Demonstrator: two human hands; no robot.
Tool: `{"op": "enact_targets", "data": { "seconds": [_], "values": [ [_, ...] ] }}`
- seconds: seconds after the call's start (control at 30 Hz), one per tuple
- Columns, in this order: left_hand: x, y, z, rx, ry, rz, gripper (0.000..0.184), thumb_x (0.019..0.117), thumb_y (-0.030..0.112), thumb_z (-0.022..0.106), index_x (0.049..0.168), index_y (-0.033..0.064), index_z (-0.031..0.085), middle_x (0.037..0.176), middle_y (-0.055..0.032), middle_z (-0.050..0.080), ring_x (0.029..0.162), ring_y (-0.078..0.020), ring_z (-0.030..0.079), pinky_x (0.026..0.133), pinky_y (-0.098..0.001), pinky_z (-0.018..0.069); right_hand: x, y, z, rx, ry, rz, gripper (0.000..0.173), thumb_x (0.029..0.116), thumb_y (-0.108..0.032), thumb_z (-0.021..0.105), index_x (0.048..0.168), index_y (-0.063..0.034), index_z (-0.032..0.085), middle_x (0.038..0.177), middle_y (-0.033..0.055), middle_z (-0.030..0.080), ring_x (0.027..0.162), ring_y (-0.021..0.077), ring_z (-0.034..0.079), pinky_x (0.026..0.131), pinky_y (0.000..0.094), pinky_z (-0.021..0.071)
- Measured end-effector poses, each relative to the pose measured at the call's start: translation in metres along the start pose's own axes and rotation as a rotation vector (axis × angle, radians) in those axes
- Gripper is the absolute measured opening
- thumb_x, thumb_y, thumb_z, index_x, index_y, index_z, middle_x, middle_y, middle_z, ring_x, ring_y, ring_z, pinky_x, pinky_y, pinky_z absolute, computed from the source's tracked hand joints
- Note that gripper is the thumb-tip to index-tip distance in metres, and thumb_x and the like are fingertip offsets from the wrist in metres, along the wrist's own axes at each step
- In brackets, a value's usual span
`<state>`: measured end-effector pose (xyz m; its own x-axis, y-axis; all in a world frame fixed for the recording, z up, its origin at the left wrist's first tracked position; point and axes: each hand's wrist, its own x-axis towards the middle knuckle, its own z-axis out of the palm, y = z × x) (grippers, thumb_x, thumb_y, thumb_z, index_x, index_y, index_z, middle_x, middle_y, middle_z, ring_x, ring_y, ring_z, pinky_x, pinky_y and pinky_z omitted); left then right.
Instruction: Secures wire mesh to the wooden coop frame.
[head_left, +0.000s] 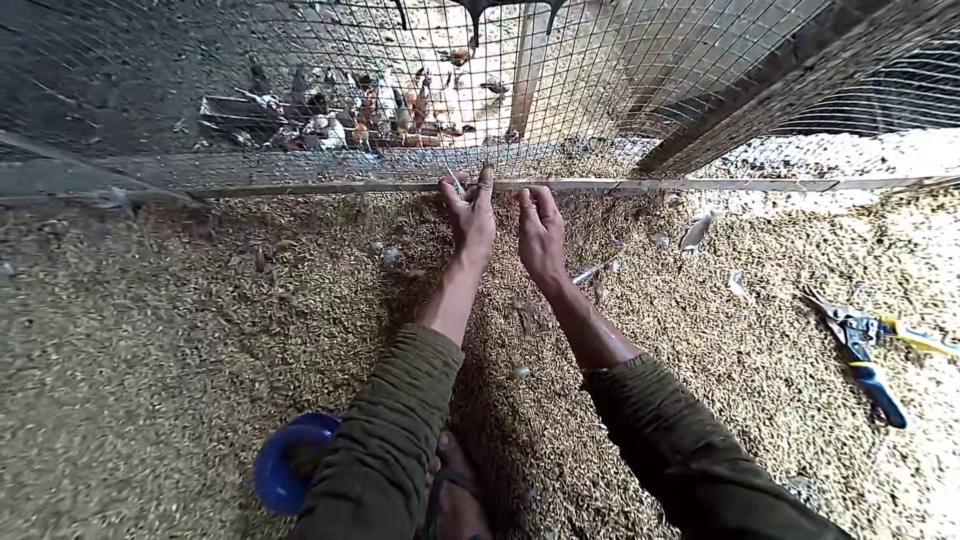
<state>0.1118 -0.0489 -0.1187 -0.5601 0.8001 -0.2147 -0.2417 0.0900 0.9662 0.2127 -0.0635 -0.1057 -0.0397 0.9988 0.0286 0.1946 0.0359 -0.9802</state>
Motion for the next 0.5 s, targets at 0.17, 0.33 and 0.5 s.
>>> {"op": "enact_targets", "data": {
  "seconds": [0.17,0.33,0.5],
  "values": [
    [-0.001,0.002,0.002,0.009,0.006,-0.011,0.032,0.1021,0.022,0.065,0.121,0.0103,0.043,0.068,0.0019,0.048,0.046,-0.0063,0.042,0.045,-0.0231,0.0421,0.002,-0.004,0.001,-0.025,-0.016,0.022,0.032,0.1113,-0.025,0.04,0.111,-0.0033,0.064,0.083,0.0025,0.057,0.067,0.0089,0.051,0.065,0.0311,0.0464],
    [0.0,0.002,0.001,0.0,-0.001,-0.015,0.031,0.1025,0.022,0.064,0.121,0.0108,0.043,0.068,0.0016,0.047,0.047,-0.0074,0.042,0.046,-0.0243,0.0429,0.008,-0.007,0.003,-0.046,-0.018,0.049,0.033,0.1116,-0.027,0.04,0.113,-0.0046,0.065,0.084,0.0043,0.06,0.071,0.0121,0.055,0.069,0.0357,0.0479],
    [0.0,0.001,0.001,0.003,-0.008,-0.015,0.032,0.1023,0.023,0.065,0.122,0.0109,0.043,0.069,0.0016,0.048,0.048,-0.0073,0.043,0.047,-0.0247,0.0439,0.01,-0.009,0.006,-0.065,-0.018,0.053,0.033,0.1114,-0.024,0.041,0.112,-0.0029,0.066,0.086,0.006,0.063,0.075,0.013,0.058,0.072,0.0363,0.0492]
  ]
}}
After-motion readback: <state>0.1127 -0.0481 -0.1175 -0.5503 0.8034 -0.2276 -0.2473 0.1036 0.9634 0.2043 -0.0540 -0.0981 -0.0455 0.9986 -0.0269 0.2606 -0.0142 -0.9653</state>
